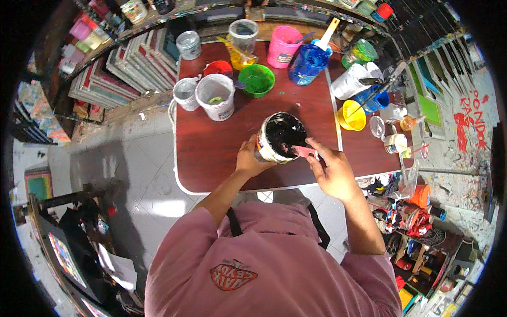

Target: The person walks to a table in a workshop and stirs black paint in a bucket using a pink spatula. They then stir white paint in a separate bucket using a green spatula. Finally, the person picks up a black cloth and wipes the table surface.

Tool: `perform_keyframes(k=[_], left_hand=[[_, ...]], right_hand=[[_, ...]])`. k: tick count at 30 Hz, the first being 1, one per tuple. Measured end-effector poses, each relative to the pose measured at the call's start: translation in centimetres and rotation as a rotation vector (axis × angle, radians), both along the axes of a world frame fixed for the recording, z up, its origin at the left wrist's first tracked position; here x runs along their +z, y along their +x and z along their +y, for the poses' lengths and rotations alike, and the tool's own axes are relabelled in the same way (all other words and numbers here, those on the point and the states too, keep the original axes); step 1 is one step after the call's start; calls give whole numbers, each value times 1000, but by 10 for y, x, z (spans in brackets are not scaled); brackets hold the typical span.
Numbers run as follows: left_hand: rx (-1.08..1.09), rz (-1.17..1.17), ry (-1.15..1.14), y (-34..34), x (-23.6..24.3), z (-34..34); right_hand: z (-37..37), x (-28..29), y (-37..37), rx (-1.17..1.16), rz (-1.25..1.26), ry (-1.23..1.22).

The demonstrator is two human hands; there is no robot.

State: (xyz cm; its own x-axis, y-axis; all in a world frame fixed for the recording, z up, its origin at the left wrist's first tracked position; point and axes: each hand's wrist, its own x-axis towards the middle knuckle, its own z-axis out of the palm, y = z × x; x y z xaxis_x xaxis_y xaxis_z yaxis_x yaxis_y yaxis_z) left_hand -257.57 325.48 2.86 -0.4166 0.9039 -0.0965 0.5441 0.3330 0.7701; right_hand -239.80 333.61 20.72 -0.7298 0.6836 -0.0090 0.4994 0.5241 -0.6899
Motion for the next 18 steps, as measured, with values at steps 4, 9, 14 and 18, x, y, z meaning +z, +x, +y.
perform_keyframes(k=[4,9,14,18], left_hand=[[-74,65,168,35,-20,33],[-4,-9,205,58,-45,71],[90,-52,133,63,-23,128],[160,24,89,68,-28,150]], right_hand=[[9,1,20,-113,33,23],[23,-9,40,-261,-16,-21],[42,-46,45,-400,264,-160],[48,-63,42,-487,376,-145]])
